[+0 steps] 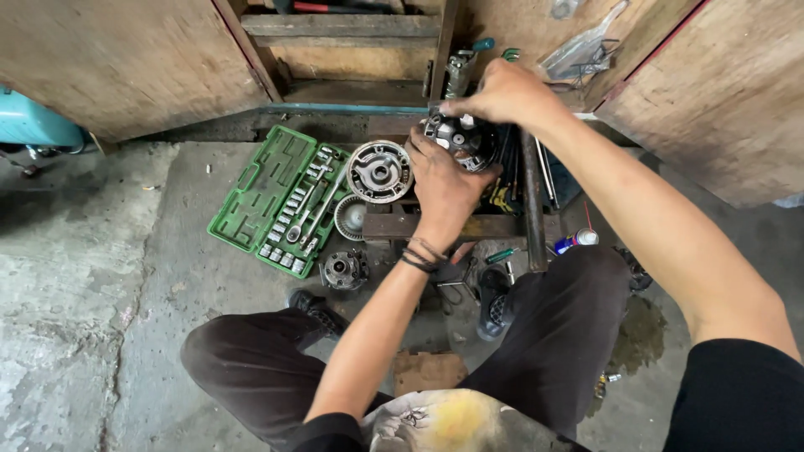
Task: Disassembling and inspecting a mechanical assembly, likely a clutch or transmission component, on a workshop floor.
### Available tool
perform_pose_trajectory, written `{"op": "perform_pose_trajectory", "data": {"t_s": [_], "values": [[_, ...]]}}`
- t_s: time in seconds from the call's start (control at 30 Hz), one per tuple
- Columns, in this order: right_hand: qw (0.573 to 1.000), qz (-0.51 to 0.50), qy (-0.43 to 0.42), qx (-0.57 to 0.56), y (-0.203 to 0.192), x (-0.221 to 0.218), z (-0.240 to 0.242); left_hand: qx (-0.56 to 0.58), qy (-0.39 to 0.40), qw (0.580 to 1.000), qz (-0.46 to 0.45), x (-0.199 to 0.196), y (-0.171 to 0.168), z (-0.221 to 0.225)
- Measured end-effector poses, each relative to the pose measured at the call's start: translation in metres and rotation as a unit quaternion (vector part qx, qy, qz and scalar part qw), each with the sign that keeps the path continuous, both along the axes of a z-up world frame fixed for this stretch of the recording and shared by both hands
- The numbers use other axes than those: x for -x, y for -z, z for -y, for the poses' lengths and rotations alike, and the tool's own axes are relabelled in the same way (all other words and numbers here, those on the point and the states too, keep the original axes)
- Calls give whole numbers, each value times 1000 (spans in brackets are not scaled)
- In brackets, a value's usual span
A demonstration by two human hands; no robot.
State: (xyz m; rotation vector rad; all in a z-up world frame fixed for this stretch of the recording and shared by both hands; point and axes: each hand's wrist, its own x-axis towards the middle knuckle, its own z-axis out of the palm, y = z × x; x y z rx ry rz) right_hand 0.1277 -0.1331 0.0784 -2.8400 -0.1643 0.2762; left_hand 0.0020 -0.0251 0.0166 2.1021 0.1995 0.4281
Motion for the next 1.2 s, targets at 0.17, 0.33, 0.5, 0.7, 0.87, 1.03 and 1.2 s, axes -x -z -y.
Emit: {"op": "perform_pose_trajectory", "data": {"t_s": [0.17, 0.33, 0.5, 0.7, 0.87, 1.03, 1.2], "values": [[998, 34, -40, 26, 19, -4, 4, 5, -23, 1000, 20, 8, -3, 5], [996, 42, -49, 67, 15, -4, -3, -39, -43, 998, 7, 6, -10, 3], [996, 32, -54, 60, 9, -4, -7, -137, -40, 990, -9, 1, -25, -8], [996, 24, -42, 80, 6, -11, -9, -256, 24, 966, 43, -14, -13, -29], [998, 23, -40, 45, 6, -9, -8, -398, 92, 913, -9, -35, -18, -33], [996, 33, -28, 79, 14, -18, -8, -430, 135, 893, -11, -54, -22, -38], [999, 13, -23, 38, 14, -20, -7, -455, 147, 877, 52, -64, -15, -39]]}}
